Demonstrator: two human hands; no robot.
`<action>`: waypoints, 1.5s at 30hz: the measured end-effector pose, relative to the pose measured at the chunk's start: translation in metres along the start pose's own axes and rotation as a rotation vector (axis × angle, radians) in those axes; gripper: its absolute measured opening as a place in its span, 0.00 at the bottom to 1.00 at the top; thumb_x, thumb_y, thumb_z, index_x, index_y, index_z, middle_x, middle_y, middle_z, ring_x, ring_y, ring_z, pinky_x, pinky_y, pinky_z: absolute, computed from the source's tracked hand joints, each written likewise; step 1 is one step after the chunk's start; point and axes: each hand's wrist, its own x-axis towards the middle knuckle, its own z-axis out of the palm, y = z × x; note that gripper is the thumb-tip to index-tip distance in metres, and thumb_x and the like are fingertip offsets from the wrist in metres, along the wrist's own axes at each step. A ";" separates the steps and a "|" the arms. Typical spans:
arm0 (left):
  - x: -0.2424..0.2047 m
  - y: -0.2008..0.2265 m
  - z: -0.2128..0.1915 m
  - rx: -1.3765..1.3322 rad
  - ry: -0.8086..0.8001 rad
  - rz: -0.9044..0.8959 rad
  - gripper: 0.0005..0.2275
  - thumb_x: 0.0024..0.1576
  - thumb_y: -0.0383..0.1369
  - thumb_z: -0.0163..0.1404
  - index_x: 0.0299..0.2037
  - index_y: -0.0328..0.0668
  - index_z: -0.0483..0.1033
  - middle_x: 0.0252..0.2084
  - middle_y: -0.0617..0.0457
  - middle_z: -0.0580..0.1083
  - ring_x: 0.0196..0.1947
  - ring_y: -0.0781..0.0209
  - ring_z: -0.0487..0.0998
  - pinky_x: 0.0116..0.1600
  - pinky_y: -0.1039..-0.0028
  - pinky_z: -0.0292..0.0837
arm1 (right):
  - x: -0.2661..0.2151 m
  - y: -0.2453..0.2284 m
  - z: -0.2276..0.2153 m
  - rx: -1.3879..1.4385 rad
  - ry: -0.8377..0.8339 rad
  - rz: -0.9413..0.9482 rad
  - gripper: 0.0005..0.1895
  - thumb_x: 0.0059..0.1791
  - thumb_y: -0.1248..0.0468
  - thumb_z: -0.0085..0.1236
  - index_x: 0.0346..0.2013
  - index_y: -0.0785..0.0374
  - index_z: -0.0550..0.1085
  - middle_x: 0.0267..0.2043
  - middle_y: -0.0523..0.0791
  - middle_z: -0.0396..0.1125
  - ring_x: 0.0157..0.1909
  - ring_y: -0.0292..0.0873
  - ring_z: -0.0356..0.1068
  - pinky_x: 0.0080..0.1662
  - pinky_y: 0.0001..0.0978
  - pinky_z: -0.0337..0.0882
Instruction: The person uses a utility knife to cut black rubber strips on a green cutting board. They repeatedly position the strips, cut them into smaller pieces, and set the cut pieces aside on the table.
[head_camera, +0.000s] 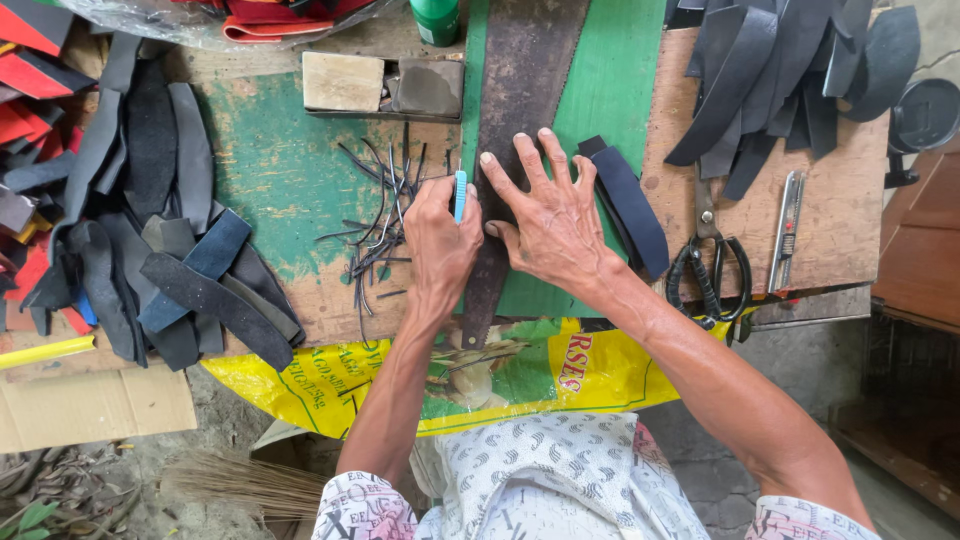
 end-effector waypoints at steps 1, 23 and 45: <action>0.001 -0.004 0.004 0.024 -0.008 0.012 0.07 0.60 0.28 0.53 0.43 0.30 0.77 0.37 0.39 0.75 0.35 0.41 0.77 0.41 0.57 0.72 | 0.000 0.001 0.000 0.002 -0.003 0.003 0.43 0.41 0.54 0.68 0.70 0.55 0.64 0.70 0.58 0.51 0.73 0.65 0.47 0.59 0.70 0.54; -0.108 0.010 -0.082 0.041 -0.222 -0.493 0.15 0.59 0.36 0.59 0.28 0.35 0.68 0.17 0.51 0.67 0.17 0.62 0.65 0.25 0.65 0.61 | -0.014 0.007 0.023 0.064 0.082 -0.012 0.40 0.51 0.51 0.63 0.76 0.50 0.60 0.78 0.55 0.43 0.79 0.62 0.39 0.69 0.68 0.43; -0.093 0.017 -0.139 -0.870 0.235 -0.457 0.05 0.63 0.22 0.51 0.45 0.36 0.68 0.29 0.49 0.71 0.15 0.70 0.66 0.20 0.80 0.62 | -0.018 -0.030 0.047 0.425 0.315 0.198 0.47 0.41 0.69 0.66 0.69 0.80 0.53 0.46 0.55 0.59 0.48 0.56 0.59 0.54 0.47 0.61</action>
